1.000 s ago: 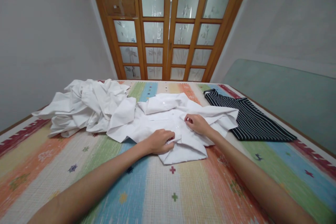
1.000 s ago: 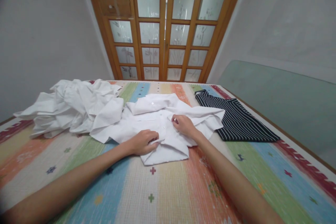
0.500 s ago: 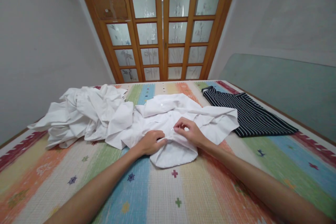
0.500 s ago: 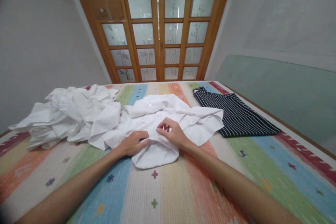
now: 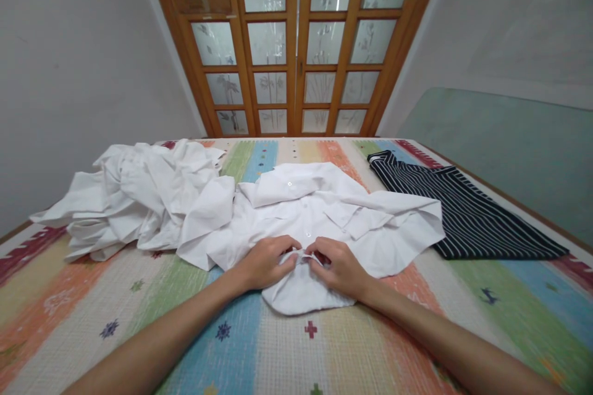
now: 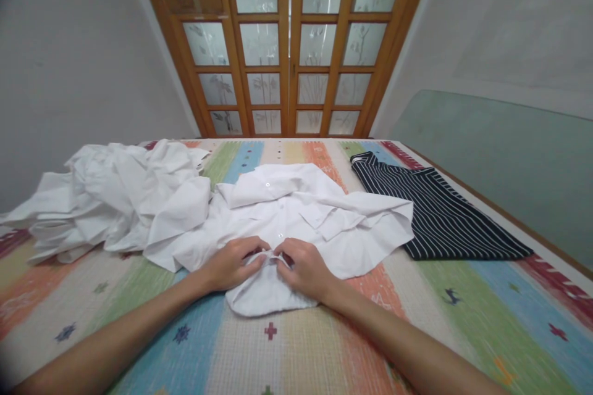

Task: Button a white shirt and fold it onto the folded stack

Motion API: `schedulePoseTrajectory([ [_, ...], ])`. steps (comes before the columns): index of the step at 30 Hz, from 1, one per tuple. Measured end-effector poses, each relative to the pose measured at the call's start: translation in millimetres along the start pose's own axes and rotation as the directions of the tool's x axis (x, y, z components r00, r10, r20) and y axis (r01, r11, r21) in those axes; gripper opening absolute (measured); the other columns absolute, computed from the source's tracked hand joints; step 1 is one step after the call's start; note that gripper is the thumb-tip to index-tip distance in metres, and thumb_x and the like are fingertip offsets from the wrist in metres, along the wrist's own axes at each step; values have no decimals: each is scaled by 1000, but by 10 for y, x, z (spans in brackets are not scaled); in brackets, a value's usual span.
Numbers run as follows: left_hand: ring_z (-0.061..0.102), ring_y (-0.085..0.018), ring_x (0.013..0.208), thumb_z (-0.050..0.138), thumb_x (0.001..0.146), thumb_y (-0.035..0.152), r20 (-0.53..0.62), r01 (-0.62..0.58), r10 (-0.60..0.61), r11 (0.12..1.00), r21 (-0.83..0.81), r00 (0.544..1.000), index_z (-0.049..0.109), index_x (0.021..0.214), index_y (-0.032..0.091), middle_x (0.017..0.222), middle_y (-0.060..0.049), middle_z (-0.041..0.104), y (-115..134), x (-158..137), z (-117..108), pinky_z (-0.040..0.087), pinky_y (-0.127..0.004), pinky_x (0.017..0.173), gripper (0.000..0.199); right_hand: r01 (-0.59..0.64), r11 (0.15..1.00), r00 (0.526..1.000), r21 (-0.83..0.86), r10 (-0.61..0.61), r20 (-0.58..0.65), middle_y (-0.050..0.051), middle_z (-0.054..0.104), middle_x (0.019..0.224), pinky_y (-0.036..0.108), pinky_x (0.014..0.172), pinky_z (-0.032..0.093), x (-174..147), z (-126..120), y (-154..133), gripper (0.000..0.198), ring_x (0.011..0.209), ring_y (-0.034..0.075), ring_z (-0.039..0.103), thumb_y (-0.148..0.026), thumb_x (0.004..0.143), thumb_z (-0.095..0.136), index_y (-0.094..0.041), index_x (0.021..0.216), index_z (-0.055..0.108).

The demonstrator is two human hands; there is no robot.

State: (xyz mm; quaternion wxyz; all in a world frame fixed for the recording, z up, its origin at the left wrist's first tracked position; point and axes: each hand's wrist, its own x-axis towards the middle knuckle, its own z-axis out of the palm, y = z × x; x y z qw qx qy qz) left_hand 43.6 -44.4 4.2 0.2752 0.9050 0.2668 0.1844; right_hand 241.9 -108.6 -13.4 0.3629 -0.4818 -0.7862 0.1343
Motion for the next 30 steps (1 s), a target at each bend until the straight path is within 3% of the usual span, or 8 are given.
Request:
schedulePoseTrajectory([
  [7,58,-15,75,50,87,26,-44,21,-23,998,-53,999,64,91,17,85,-4,67,74,37,95,44,-26,72,17,13,1000,1000,11,-13,4,-1,56,66,24,58,37,-29,-8,12,12,58,12,48,-13,79,51,-18,85,60],
  [14,58,-14,77,46,92,32,1,43,-44,977,-209,999,64,90,16,86,-3,67,65,32,43,44,-25,74,24,-17,998,1000,66,16,15,0,59,69,24,60,39,-31,-16,23,12,60,12,51,-12,82,49,-19,87,59],
  [23,60,-16,81,46,91,34,50,61,-49,958,-280,998,65,90,16,89,-5,69,32,52,41,46,-28,79,26,183,983,982,25,-184,43,2,58,75,27,64,42,-35,-42,-22,15,69,16,54,-12,85,44,-20,93,54],
  [30,61,-15,81,47,90,31,21,23,-19,968,-249,1000,66,88,16,88,-5,70,17,45,75,45,-28,78,25,237,971,968,25,-238,75,4,57,79,27,67,43,-55,-20,-10,19,74,17,54,-9,86,43,-19,98,52],
])
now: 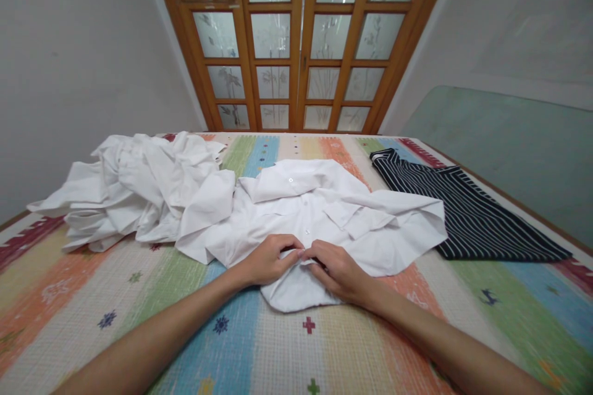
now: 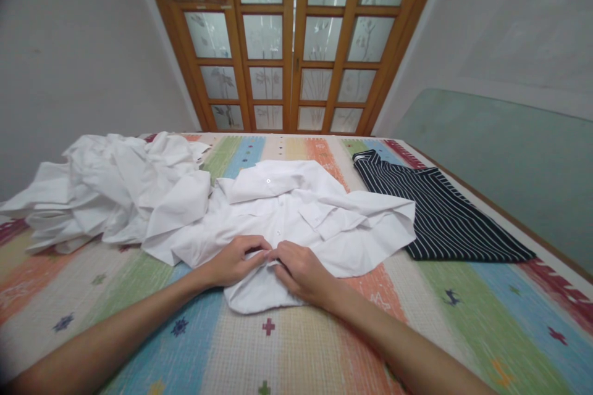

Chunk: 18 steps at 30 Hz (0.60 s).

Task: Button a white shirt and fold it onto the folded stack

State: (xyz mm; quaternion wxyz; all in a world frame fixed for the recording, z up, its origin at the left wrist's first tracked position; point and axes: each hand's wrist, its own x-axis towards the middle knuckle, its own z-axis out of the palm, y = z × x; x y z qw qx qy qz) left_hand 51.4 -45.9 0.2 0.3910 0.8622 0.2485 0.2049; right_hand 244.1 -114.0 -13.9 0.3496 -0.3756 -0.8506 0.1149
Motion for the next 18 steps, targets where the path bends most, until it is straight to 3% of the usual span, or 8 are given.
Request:
schedulePoseTrajectory([
  [8,56,-13,69,51,86,32,63,39,-37,999,-26,997,67,83,16,74,-1,66,8,5,-45,43,-24,69,23,-16,1000,1000,-22,15,-11,1,51,72,26,59,37,-17,20,-55,13,64,15,47,-9,83,44,-21,83,46],
  [14,50,-11,65,51,84,31,69,51,-49,998,-29,996,64,78,16,69,1,59,39,-2,-47,39,-23,65,20,-69,998,997,-1,68,-23,0,53,71,26,61,37,-25,34,-86,12,64,15,49,-9,80,45,-21,82,48],
  [18,47,-12,65,50,80,31,-19,97,-100,988,-122,995,58,73,16,68,2,55,8,12,-55,37,-24,64,19,-66,997,998,35,66,-4,0,54,68,25,59,36,-29,-17,-89,12,60,14,48,-10,78,44,-21,80,49],
])
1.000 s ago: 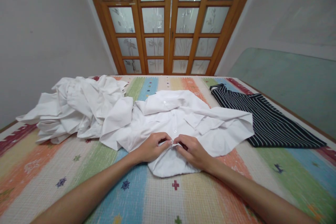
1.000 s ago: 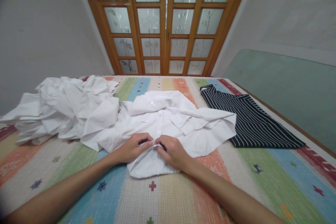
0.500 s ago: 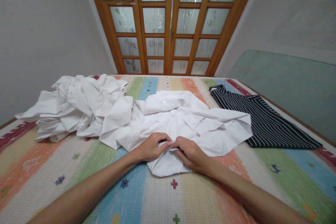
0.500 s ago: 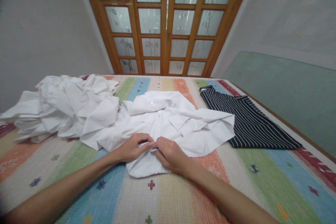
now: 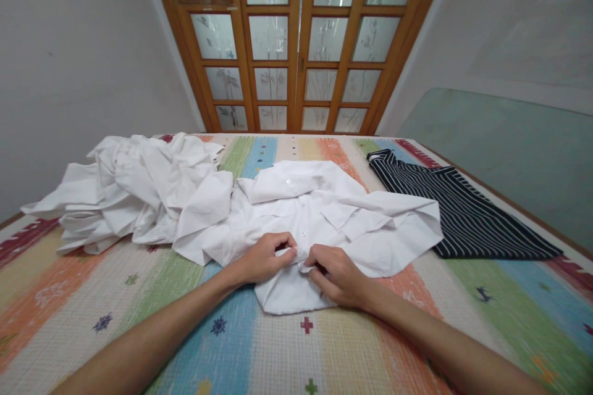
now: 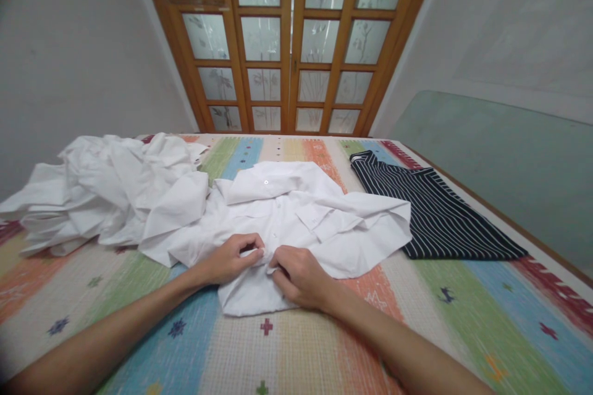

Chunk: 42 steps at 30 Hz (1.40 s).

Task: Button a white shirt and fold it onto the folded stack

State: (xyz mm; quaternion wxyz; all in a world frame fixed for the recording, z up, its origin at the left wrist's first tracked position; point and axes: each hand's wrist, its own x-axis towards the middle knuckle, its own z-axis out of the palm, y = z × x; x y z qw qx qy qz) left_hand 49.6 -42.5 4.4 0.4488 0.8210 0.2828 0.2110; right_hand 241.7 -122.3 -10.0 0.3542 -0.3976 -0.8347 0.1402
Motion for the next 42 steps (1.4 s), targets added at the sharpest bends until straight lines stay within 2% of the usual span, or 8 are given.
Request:
schedulePoseTrajectory([
  [5,40,-11,57,50,65,29,-126,64,-109,946,-318,986,50,59,16,57,2,47,-71,28,-165,33,-24,56,14,-9,999,995,-53,14,96,1,53,61,26,57,34,21,-113,7,11,56,14,46,-14,75,42,-20,70,49],
  [11,38,-11,49,48,49,25,157,133,-57,832,-538,986,51,46,15,47,-1,48,10,-38,-263,28,-25,49,11,-156,980,935,-122,186,303,-4,46,48,23,52,28,97,-163,-144,9,46,10,40,-18,66,55,-20,59,49],
  [17,35,-10,47,51,47,22,299,173,13,793,-584,954,55,49,13,46,0,47,43,-84,-204,25,-24,46,10,-319,894,947,-315,314,-68,1,57,73,23,56,31,231,-25,-172,7,61,13,50,-24,76,54,-19,81,51],
  [20,35,-9,47,53,50,24,306,159,31,802,-576,951,54,48,13,46,0,46,17,-73,-220,25,-24,46,11,-331,883,944,-332,306,-125,4,57,89,24,57,33,286,-10,-109,15,67,14,51,-20,73,53,-19,88,50],
  [23,39,-10,51,57,59,28,235,112,9,861,-496,972,55,54,13,51,0,48,49,-63,-183,29,-23,50,16,-322,921,944,-217,295,-149,0,54,78,23,55,34,279,4,-52,10,59,12,47,-15,72,51,-20,81,48],
  [27,42,-9,57,68,64,31,10,50,-49,972,-229,999,56,71,14,61,3,50,143,-76,11,34,-21,54,22,-287,958,937,-4,280,-207,-5,45,63,22,53,33,210,81,17,15,53,10,42,-8,66,47,-21,73,44],
  [34,47,-11,63,57,62,12,-156,-79,113,975,209,981,54,86,17,75,1,55,142,-137,228,39,-23,59,25,-301,944,912,134,327,-250,-6,44,59,21,51,33,182,131,66,15,52,9,41,-8,64,49,-21,67,41],
  [42,49,-12,58,41,74,11,-283,48,-26,996,70,959,61,79,16,62,2,56,-4,-47,109,36,-23,59,21,-388,909,880,152,414,-234,-5,51,58,21,52,37,169,131,37,9,51,10,46,-12,70,54,-19,75,55],
])
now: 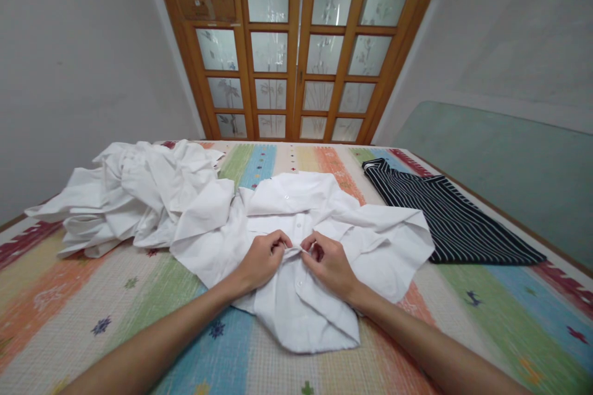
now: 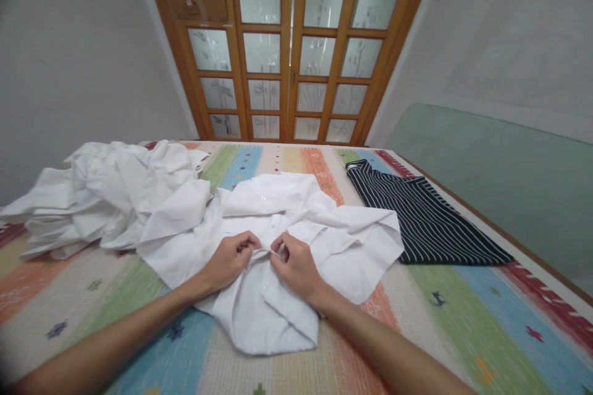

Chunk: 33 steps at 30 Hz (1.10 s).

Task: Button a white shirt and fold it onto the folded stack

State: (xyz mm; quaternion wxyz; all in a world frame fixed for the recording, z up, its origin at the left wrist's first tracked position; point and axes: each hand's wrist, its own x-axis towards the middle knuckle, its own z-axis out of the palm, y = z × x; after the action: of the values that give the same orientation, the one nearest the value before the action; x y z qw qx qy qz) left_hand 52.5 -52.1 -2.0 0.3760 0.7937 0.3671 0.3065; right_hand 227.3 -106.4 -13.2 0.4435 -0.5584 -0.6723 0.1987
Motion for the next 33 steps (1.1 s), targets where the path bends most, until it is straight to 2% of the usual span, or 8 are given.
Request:
schedulePoseTrajectory([
  [4,52,-14,65,39,73,14,37,25,-22,997,-79,999,63,75,16,66,0,59,-42,48,-48,39,-25,65,24,-60,998,998,17,61,-35,-7,45,50,21,50,35,12,-9,1,7,46,9,43,-14,69,56,-19,74,58],
  [8,56,-17,76,38,75,17,79,22,-9,985,-171,997,62,75,16,75,-2,62,-32,54,-70,40,-27,73,24,-60,998,998,22,60,1,-6,46,52,21,52,34,32,-29,-4,9,48,9,43,-13,70,55,-18,75,62],
  [13,52,-15,69,47,80,30,101,72,-53,978,-195,993,61,78,16,69,1,59,4,48,-54,39,-26,68,20,-65,998,998,14,65,24,-6,48,54,21,53,34,31,-37,-7,6,49,10,44,-17,74,57,-17,76,63],
  [17,55,-15,75,59,80,39,149,69,-41,980,-184,988,65,80,15,76,-1,65,11,60,-45,40,-26,73,25,-84,996,996,29,83,13,-5,51,55,21,51,34,31,-26,11,5,50,10,44,-22,75,60,-17,73,62],
  [24,51,-13,68,60,79,45,201,156,-103,951,-268,974,64,76,13,72,-1,63,18,86,-102,39,-24,64,31,-83,996,996,33,84,-24,-4,51,55,22,50,32,50,-13,24,6,50,9,41,-20,74,59,-17,70,62],
  [33,53,-14,70,55,83,44,189,136,-90,959,-250,978,65,78,13,73,-1,63,17,85,-93,39,-25,68,32,-51,999,999,-12,51,-9,-4,51,58,23,54,34,48,-28,-7,6,53,10,43,-19,75,59,-18,69,60],
])
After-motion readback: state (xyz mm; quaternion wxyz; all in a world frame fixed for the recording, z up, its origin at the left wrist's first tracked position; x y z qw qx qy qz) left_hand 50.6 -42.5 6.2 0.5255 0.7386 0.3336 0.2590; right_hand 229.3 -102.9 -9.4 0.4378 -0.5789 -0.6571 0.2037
